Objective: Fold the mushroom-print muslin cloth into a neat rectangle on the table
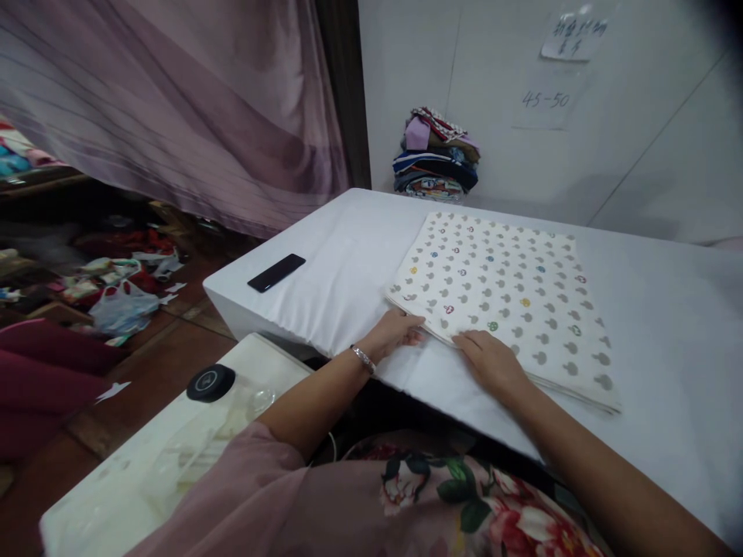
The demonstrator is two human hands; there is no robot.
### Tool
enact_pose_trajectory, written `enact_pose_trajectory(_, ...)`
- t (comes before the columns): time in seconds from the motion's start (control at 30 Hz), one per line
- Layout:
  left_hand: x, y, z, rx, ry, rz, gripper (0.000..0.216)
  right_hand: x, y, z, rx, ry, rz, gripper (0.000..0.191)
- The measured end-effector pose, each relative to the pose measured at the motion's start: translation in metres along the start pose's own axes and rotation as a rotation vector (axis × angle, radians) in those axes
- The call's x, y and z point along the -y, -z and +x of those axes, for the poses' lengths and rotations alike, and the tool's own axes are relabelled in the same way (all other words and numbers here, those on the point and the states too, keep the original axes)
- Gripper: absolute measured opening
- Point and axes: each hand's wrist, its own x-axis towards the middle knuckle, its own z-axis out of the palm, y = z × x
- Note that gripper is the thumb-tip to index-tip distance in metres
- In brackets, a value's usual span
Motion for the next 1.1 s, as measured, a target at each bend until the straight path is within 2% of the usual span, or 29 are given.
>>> enact_pose_trajectory(0.2, 0.0, 0.003, -0.006, -0.036, 0.027, 0.016, 0.013, 0.003, 0.0, 0.0, 0.007, 0.015, -0.013, 0.034)
enact_pose_trajectory(0.43, 0.004, 0.015, -0.008, -0.063, 0.033, 0.114, 0.007, 0.015, -0.004, 0.001, -0.032, 0.051, 0.061, 0.031)
enact_pose_trajectory(0.6, 0.005, 0.017, -0.008, -0.045, 0.034, 0.159, 0.013, 0.017, -0.008, 0.005, -0.038, 0.071, -0.023, 0.027)
enact_pose_trajectory(0.7, 0.005, 0.018, -0.007, -0.03, 0.027, 0.114, 0.016, 0.016, -0.01, 0.006, -0.041, 0.095, -0.048, 0.027)
enact_pose_trajectory(0.87, 0.007, 0.026, -0.009, 0.045, 0.003, -0.099, 0.035, 0.013, -0.012, 0.009, -0.023, 0.084, -0.033, 0.03)
enact_pose_trajectory(0.97, 0.007, 0.032, -0.009, 0.058, 0.0, -0.184, 0.033, 0.013, -0.009, 0.012, 0.025, 0.047, -0.01, 0.032)
enact_pose_trajectory(1.1, 0.007, 0.03, -0.008, 0.042, 0.036, -0.14, 0.027, 0.013, -0.004, 0.014, 0.06, 0.016, 0.015, 0.033)
